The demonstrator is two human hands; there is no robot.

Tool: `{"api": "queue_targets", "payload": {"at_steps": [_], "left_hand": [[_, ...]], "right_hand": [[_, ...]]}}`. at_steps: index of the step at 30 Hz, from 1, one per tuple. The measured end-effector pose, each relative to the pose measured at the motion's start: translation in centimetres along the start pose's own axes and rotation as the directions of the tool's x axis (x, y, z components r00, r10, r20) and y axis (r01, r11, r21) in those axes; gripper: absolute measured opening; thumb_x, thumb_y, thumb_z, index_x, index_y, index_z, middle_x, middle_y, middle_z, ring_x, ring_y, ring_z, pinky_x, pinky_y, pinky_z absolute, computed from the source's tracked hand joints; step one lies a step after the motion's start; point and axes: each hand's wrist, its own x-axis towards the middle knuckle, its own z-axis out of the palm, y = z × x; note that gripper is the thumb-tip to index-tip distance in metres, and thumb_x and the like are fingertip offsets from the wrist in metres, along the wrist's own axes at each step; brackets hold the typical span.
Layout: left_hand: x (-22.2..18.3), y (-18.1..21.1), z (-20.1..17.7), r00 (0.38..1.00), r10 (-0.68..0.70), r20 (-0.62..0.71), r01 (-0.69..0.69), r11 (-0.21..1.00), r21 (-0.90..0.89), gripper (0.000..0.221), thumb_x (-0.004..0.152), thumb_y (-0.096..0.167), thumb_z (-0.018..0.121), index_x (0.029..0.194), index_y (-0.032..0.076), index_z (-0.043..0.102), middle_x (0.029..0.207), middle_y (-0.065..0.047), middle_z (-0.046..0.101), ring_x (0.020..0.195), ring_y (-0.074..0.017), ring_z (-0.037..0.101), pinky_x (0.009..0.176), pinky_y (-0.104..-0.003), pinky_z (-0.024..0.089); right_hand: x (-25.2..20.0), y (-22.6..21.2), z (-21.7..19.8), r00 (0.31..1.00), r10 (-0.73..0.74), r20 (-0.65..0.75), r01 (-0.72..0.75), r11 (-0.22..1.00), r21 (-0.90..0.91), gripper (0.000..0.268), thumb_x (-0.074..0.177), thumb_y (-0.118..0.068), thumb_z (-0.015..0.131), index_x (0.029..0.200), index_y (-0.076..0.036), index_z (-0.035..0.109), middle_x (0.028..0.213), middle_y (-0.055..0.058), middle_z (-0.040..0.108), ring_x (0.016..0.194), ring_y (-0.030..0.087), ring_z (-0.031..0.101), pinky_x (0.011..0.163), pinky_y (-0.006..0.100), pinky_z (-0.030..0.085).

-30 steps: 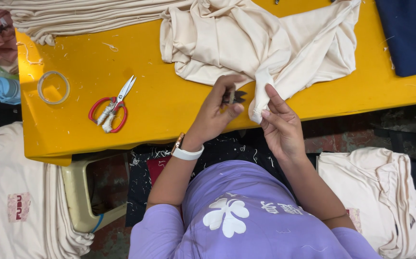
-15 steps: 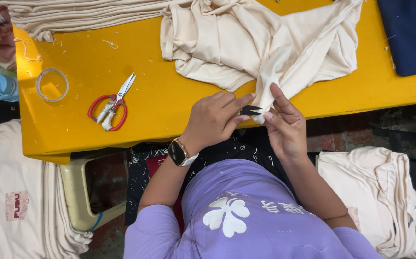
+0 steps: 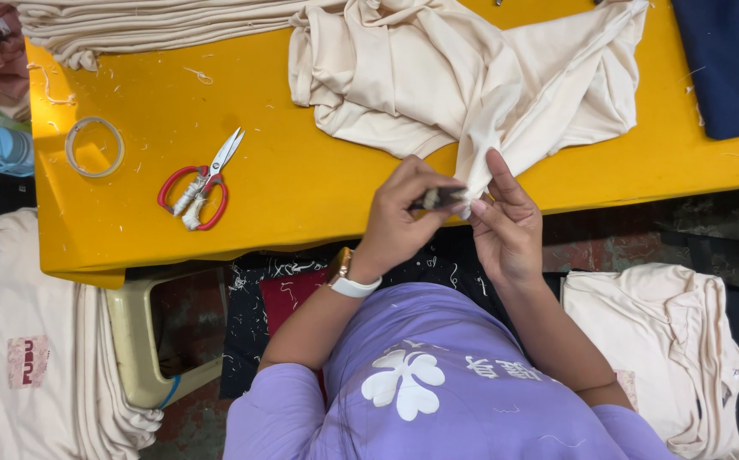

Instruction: Trimming loose threads from shirts using scissors and thread nippers, then folding them neatly on a work table.

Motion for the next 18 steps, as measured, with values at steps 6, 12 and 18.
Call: {"api": "queue_targets", "payload": {"at_steps": [6,12,18], "left_hand": [[0.3,0.0,0.8,0.994,-0.02,-0.11,0.009,0.995,-0.099,0.01,0.09,0.0,0.073,0.097,0.007,0.071,0.085,-0.002,0.051,0.073,-0.0139,0.053,0.07,-0.028,0.046],[-0.3,0.2,1.4,0.997,0.054,-0.053,-0.049,0.996,0.077,0.026,0.083,-0.003,0.075,0.104,0.011,0.073,0.089,-0.006,0.056,0.076,-0.0256,0.061,0.069,-0.035,0.051],[-0.2,0.3,1.3,0.985,0.157,-0.075,-0.121,0.925,0.359,0.018,0.087,-0.002,0.065,0.096,0.014,0.067,0.085,0.001,0.054,0.072,-0.0239,0.062,0.066,-0.035,0.052]], "right_hand": [[-0.4,-0.1,0.6,0.998,-0.051,-0.047,0.05,0.999,-0.02,0.067,0.087,0.02,0.055,0.151,0.004,0.043,0.15,0.024,0.053,0.126,0.037,0.064,0.099,0.042,0.064],[-0.6,1.1,-0.8,0.995,-0.067,-0.075,0.069,0.997,0.029,0.066,0.088,0.019,0.056,0.151,0.003,0.043,0.149,0.024,0.054,0.125,0.039,0.064,0.099,0.042,0.064],[-0.7,1.6,-1.2,0.993,-0.087,-0.084,0.086,0.996,-0.017,0.067,0.088,0.019,0.054,0.152,0.001,0.043,0.152,0.021,0.052,0.131,0.039,0.059,0.103,0.044,0.062]]}}
